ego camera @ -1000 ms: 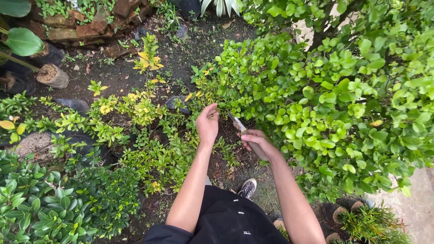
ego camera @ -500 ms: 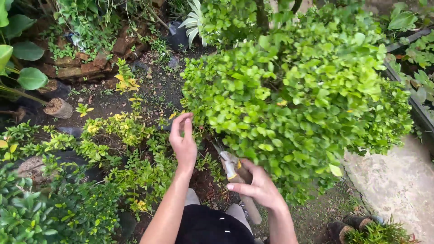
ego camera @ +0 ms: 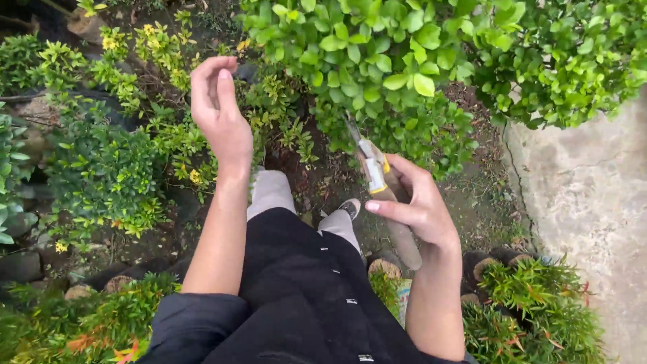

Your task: The person is using pruning shears to trim and shape a small green shrub in a garden center.

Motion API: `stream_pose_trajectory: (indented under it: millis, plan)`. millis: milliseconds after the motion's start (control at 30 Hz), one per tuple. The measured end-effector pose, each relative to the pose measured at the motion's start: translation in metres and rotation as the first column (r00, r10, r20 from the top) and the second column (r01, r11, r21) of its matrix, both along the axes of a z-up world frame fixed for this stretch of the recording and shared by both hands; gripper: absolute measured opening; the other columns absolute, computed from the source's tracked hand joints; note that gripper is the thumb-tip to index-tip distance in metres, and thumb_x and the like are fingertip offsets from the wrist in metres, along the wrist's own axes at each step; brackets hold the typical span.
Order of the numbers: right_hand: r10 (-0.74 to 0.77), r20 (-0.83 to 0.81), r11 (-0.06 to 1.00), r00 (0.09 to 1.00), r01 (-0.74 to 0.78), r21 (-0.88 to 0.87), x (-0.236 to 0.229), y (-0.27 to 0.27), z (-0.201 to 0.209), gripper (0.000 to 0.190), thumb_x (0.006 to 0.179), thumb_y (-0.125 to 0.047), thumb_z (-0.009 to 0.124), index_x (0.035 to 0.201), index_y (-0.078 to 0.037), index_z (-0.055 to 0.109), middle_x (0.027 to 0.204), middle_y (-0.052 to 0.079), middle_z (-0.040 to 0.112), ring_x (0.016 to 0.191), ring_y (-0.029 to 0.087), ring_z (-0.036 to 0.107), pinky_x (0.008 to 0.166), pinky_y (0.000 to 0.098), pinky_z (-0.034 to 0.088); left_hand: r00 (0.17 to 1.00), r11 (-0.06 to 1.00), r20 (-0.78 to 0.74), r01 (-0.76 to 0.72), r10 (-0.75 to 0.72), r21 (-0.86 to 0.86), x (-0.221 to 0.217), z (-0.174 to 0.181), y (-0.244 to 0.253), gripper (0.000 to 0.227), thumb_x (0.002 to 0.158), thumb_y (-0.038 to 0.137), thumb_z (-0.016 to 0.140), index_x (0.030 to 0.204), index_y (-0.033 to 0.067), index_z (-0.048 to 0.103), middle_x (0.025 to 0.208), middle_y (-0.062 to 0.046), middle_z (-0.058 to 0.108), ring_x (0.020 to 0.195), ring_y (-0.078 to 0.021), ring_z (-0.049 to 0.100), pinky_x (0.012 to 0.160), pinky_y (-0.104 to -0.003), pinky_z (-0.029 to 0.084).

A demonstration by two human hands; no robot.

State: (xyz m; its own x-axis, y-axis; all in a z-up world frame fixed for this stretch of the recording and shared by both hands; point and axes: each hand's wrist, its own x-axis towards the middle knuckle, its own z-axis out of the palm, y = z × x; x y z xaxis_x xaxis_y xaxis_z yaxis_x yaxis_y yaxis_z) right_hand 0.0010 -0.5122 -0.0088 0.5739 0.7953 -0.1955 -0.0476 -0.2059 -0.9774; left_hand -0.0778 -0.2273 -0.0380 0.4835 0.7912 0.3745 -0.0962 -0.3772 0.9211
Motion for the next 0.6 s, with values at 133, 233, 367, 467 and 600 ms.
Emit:
stream_pose_trajectory:
  millis: [133, 233, 367, 467, 600]
  plan:
    - [-0.041, -0.055, 0.998, 0.998, 0.043, 0.037, 0.009, -0.019, 0.017, 0.062, 0.074, -0.028, 0.079, 0.128, -0.002, 0.063, 0.096, -0.001, 0.06, 0.084, 0.011, 0.054, 0.076, 0.0242, 0.042, 0.99, 0.984, -0.121, 0.096, -0.078, 0.152, 0.014, 0.03, -0.009, 0.022, 0.109, 0.015, 0.046, 0.128, 0.0069, 0.055, 0.126, -0.012, 0.059, 0.118, -0.0249, 0.06, 0.104, -0.038, 0.053]
    - [-0.038, -0.014, 0.999, 0.999, 0.039, 0.026, 0.025, -0.019, 0.034, 0.064, 0.074, -0.027, 0.079, 0.131, -0.002, 0.061, 0.098, 0.0, 0.061, 0.085, 0.011, 0.055, 0.076, 0.0241, 0.042, 0.958, 0.93, -0.202, 0.256, -0.206, 0.264, 0.031, 0.055, -0.007, 0.029, 0.112, 0.023, 0.043, 0.138, 0.0102, 0.049, 0.138, -0.012, 0.053, 0.127, -0.0267, 0.056, 0.107, -0.041, 0.051]
    - [0.002, 0.064, 1.0, 0.998, -0.002, -0.008, 0.035, -0.013, 0.041, 0.067, 0.075, -0.028, 0.078, 0.134, -0.001, 0.059, 0.097, 0.0, 0.058, 0.082, 0.011, 0.052, 0.073, 0.0239, 0.039, 0.918, 0.861, -0.306, 0.359, -0.254, 0.361, 0.026, 0.081, 0.004, 0.035, 0.118, 0.034, 0.041, 0.144, 0.0108, 0.044, 0.145, -0.011, 0.051, 0.135, -0.0301, 0.053, 0.112, -0.045, 0.045]
    - [-0.058, 0.0, 0.997, 0.998, 0.058, -0.048, 0.041, -0.015, 0.045, 0.061, 0.075, -0.027, 0.077, 0.128, -0.003, 0.061, 0.09, -0.002, 0.053, 0.077, 0.009, 0.048, 0.067, 0.0235, 0.036, 0.924, 0.868, -0.331, 0.316, -0.19, 0.383, 0.025, 0.073, 0.012, 0.044, 0.121, 0.035, 0.045, 0.158, 0.0141, 0.034, 0.161, -0.011, 0.044, 0.151, -0.0314, 0.048, 0.13, -0.047, 0.044]
    - [-0.049, 0.014, 0.998, 0.999, 0.049, -0.032, 0.054, -0.03, 0.048, 0.067, 0.075, -0.024, 0.077, 0.134, 0.0, 0.059, 0.104, 0.002, 0.059, 0.089, 0.011, 0.053, 0.076, 0.0241, 0.04, 0.94, 0.878, -0.305, 0.271, -0.154, 0.395, 0.034, 0.073, -0.001, 0.043, 0.122, 0.035, 0.048, 0.158, 0.0145, 0.034, 0.161, -0.009, 0.044, 0.153, -0.0292, 0.047, 0.129, -0.045, 0.043]
